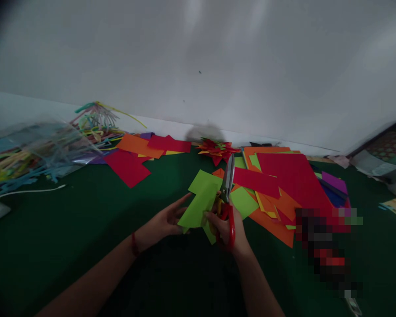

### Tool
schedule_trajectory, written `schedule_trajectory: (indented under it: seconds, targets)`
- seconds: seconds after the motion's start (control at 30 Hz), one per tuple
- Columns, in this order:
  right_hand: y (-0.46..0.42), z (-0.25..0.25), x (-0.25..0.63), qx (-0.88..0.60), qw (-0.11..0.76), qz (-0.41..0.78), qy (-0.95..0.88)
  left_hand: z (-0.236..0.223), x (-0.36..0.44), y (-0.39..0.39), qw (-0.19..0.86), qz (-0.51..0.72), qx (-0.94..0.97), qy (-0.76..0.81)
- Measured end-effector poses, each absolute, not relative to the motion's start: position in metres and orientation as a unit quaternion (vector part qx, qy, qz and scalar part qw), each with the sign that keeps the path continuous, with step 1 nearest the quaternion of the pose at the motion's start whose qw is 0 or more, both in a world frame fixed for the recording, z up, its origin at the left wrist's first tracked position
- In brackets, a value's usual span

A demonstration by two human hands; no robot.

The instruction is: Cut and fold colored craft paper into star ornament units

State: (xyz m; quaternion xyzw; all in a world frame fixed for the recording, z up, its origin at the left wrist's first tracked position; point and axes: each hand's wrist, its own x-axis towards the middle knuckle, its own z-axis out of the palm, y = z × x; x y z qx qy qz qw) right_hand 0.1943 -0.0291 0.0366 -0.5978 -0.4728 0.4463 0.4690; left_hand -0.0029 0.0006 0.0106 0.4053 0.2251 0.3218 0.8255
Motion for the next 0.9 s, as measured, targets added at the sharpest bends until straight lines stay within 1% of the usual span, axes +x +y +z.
schedule_trajectory:
  seconds: [0.13,0.23,0.43,0.53,0.63,0.73,0.9]
  targets:
    - [-0.029,0.038,0.192,-0.58,0.478,0.479,-0.453,0.013,-0.005,0.0,0.834,0.301,0.415,0.203]
    - [-0.029,0.04,0.191,-0.574,0.472,0.494,-0.451,0.011,-0.007,-0.002,0.823,0.303,0.428,0.22]
    - [-0.027,0.037,0.203,-0.561,0.462,0.493,-0.478,0.007,-0.01,-0.002,0.842,0.373,0.287,0.265]
    - [-0.026,0.035,0.212,-0.545,0.465,0.485,-0.502,0.009,-0.011,0.002,0.832,0.395,0.231,0.315]
    - [-0.023,0.035,0.219,-0.551,0.477,0.462,-0.506,0.012,-0.013,0.007,0.809,0.446,0.202,0.325]
    - [-0.021,0.033,0.223,-0.557,0.49,0.454,-0.493,0.015,-0.014,0.008,0.8,0.478,0.205,0.3]
    - [-0.02,0.031,0.23,-0.572,0.498,0.444,-0.477,0.019,-0.019,0.008,0.804,0.45,0.257,0.291]
